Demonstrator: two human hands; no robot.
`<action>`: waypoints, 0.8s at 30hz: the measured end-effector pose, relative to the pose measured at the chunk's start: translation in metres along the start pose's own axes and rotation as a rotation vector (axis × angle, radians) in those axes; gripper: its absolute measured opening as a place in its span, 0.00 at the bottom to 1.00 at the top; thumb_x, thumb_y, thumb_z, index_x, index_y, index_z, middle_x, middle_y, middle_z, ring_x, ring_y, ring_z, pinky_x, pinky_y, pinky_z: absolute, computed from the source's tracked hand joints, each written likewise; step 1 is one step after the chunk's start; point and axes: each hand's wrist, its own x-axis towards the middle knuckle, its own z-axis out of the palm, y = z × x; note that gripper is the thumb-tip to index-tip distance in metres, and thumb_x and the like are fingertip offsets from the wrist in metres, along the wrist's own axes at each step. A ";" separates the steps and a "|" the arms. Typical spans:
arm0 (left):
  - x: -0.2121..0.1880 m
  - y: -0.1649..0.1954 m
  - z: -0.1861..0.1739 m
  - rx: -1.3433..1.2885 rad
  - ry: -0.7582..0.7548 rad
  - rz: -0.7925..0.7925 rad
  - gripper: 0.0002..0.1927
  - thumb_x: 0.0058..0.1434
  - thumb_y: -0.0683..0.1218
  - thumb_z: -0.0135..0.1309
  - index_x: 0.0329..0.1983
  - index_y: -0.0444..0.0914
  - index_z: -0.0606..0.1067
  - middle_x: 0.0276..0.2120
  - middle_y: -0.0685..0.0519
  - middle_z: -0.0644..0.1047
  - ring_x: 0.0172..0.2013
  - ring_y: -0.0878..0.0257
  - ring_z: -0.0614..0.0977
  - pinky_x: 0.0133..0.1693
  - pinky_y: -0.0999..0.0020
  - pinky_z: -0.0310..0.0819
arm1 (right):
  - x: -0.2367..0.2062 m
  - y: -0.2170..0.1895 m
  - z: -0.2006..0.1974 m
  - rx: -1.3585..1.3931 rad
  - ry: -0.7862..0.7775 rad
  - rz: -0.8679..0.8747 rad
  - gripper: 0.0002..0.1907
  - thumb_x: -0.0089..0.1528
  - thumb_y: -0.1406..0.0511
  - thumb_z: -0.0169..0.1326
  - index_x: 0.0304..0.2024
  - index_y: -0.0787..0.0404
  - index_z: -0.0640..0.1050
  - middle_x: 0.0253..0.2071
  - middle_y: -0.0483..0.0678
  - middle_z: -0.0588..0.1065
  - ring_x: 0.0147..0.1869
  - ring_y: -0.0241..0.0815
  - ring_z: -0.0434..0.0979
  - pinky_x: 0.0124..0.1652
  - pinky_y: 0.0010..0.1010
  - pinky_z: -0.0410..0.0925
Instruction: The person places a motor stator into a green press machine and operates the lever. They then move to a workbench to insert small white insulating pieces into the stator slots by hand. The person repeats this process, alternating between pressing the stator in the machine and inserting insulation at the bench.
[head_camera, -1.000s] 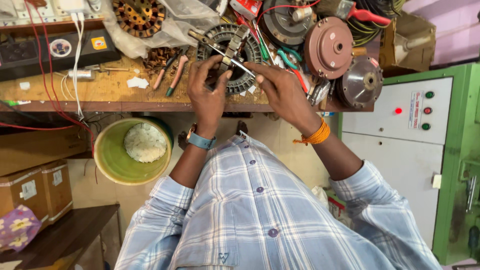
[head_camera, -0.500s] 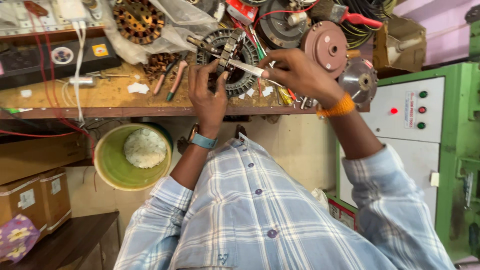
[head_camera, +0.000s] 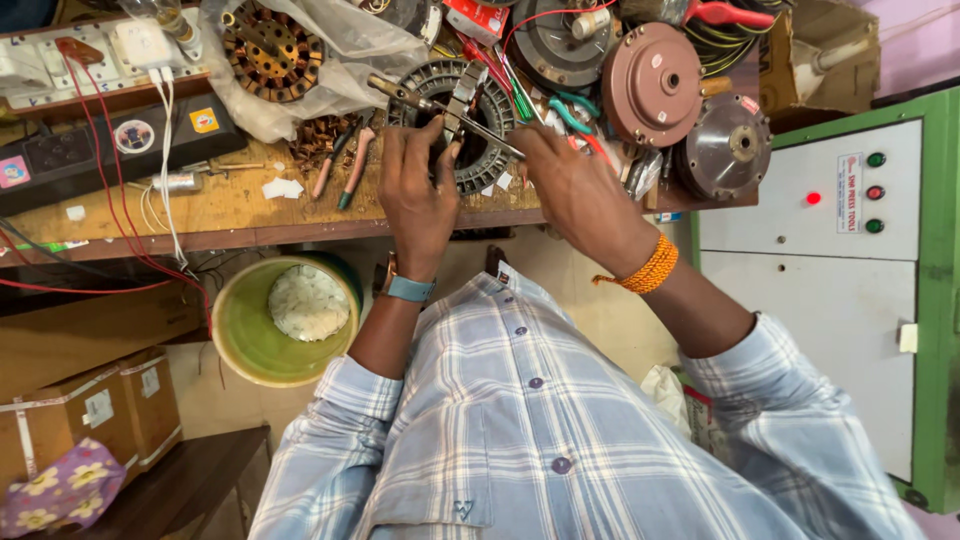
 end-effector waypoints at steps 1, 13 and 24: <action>-0.001 -0.001 0.001 0.003 0.004 0.000 0.18 0.62 0.34 0.62 0.56 0.34 0.76 0.44 0.44 0.72 0.45 0.49 0.79 0.46 0.55 0.74 | -0.002 0.001 0.005 -0.002 -0.015 0.022 0.22 0.65 0.72 0.51 0.62 0.65 0.70 0.41 0.61 0.77 0.35 0.63 0.78 0.32 0.46 0.70; 0.003 0.001 0.001 0.021 0.020 0.003 0.17 0.64 0.36 0.62 0.56 0.36 0.77 0.44 0.46 0.73 0.45 0.51 0.79 0.45 0.57 0.74 | -0.004 0.039 -0.007 0.576 -0.312 0.565 0.22 0.71 0.57 0.49 0.66 0.54 0.73 0.24 0.41 0.71 0.22 0.35 0.72 0.23 0.27 0.66; 0.006 -0.004 -0.001 0.038 0.002 0.049 0.19 0.62 0.35 0.62 0.57 0.34 0.76 0.43 0.44 0.73 0.44 0.50 0.78 0.46 0.56 0.73 | -0.009 0.020 0.004 1.027 -0.372 0.811 0.25 0.73 0.58 0.47 0.73 0.51 0.71 0.21 0.51 0.65 0.18 0.36 0.65 0.20 0.31 0.61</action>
